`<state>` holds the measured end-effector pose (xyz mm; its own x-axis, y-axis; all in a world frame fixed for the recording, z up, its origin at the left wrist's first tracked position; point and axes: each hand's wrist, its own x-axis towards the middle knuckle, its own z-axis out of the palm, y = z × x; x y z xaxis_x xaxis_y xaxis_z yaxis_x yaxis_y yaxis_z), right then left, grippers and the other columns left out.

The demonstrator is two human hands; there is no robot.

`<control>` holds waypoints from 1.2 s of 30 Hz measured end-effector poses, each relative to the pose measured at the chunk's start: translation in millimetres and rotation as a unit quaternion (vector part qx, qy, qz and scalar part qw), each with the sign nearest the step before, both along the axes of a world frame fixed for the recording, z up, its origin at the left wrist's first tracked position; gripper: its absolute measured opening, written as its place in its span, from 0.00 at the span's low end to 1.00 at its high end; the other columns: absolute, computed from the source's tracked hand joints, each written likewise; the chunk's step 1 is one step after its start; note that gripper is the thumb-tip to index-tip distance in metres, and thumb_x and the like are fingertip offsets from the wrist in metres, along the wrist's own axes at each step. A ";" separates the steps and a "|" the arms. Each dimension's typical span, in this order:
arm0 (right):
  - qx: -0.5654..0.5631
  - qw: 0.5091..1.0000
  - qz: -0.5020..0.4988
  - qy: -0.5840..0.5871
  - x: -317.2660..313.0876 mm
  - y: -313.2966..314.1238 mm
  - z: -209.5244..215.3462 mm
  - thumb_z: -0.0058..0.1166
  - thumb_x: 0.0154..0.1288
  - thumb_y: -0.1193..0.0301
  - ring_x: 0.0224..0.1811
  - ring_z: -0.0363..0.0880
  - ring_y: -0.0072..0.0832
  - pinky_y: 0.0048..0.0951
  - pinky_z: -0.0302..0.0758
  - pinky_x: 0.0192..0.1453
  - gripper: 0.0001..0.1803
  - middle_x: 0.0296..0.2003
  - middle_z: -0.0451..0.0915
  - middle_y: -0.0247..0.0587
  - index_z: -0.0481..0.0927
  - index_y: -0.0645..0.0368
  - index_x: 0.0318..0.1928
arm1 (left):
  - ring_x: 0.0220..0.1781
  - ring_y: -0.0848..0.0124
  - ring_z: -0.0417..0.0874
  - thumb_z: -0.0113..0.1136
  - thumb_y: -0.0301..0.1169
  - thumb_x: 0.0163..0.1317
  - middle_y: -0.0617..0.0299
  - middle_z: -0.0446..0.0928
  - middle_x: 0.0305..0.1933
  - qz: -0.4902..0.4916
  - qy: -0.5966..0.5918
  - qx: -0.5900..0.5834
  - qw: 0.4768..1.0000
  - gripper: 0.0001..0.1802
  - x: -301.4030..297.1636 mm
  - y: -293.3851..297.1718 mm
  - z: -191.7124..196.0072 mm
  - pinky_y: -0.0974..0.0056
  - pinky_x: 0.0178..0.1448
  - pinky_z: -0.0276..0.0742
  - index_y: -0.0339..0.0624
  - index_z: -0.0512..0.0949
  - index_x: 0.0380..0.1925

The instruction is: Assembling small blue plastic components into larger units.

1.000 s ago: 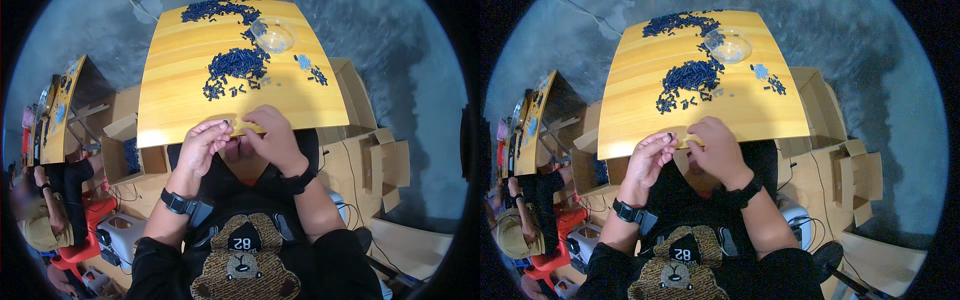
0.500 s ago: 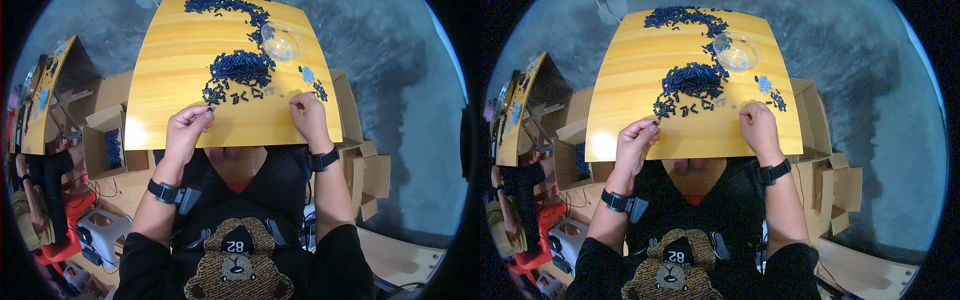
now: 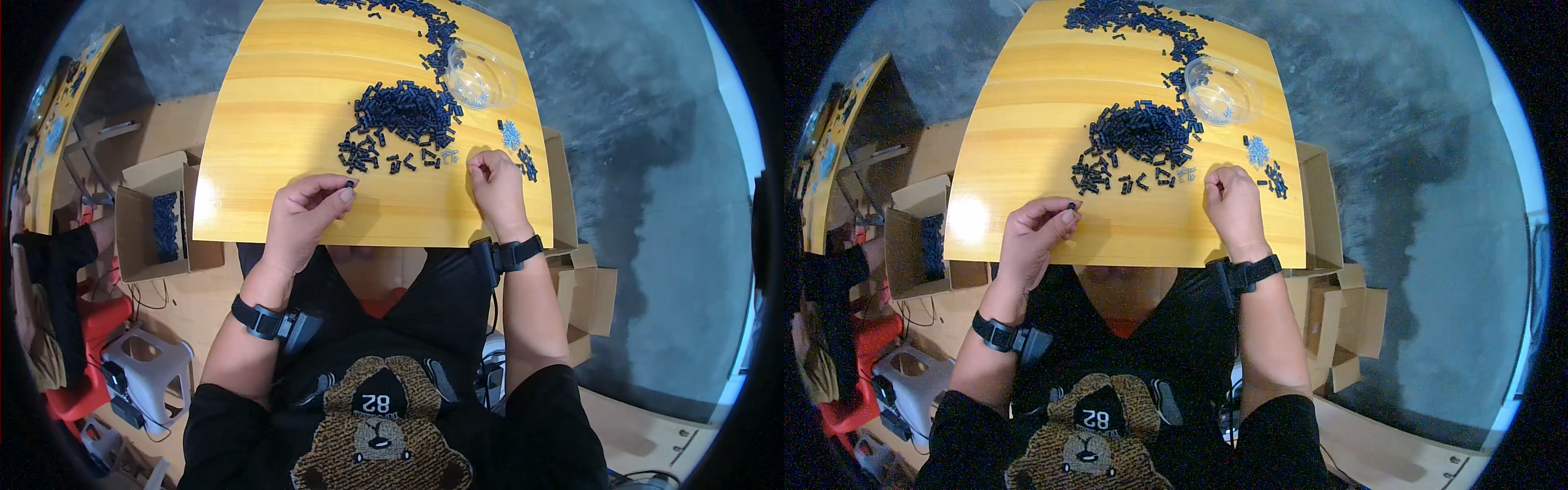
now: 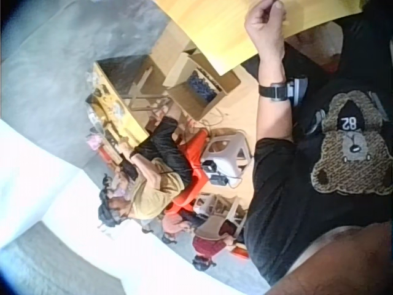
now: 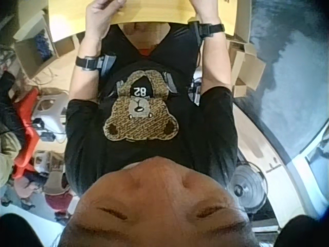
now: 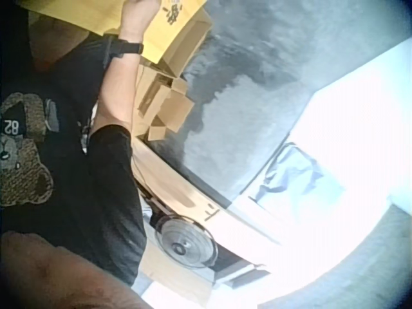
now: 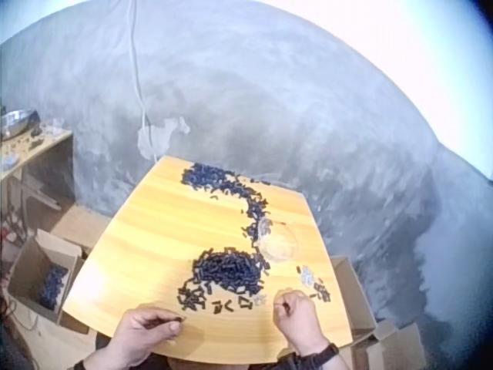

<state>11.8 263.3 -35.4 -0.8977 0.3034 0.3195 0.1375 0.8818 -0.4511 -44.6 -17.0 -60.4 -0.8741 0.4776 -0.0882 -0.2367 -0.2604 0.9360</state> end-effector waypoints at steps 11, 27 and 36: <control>-0.044 0.998 -0.027 -0.044 1.3 4.2 -4.2 0.54 0.48 0.81 0.25 0.76 0.39 0.32 0.73 0.32 0.02 0.24 0.76 0.49 0.75 0.64 0.26 | 0.33 0.77 0.76 0.59 0.25 0.58 0.61 0.79 0.33 -0.013 -0.013 0.017 1.000 0.11 0.8 -1.4 3.1 0.74 0.39 0.72 0.32 0.77 0.41; -0.070 0.997 -0.016 0.013 13.0 14.5 2.3 0.56 0.51 0.78 0.24 0.74 0.32 0.27 0.72 0.31 0.02 0.23 0.76 0.45 0.78 0.63 0.27 | 0.32 0.77 0.76 0.58 0.24 0.58 0.61 0.79 0.33 -0.005 0.003 0.017 1.000 0.10 2.6 -2.1 0.7 0.73 0.39 0.72 0.33 0.78 0.41; -0.063 0.998 -0.001 -0.014 9.3 0.8 3.4 0.55 0.51 0.79 0.27 0.77 0.38 0.31 0.73 0.33 0.02 0.25 0.77 0.49 0.78 0.65 0.26 | 0.33 0.77 0.76 0.58 0.24 0.59 0.61 0.79 0.34 -0.001 0.005 0.007 1.000 0.10 3.2 -1.5 2.1 0.73 0.39 0.72 0.33 0.78 0.40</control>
<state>21.1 264.1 -32.0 -0.9054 0.3405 0.2537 0.1527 0.8186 -0.5537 -41.4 -18.4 -58.3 -0.8736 0.4810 -0.0732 -0.2285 -0.2729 0.9345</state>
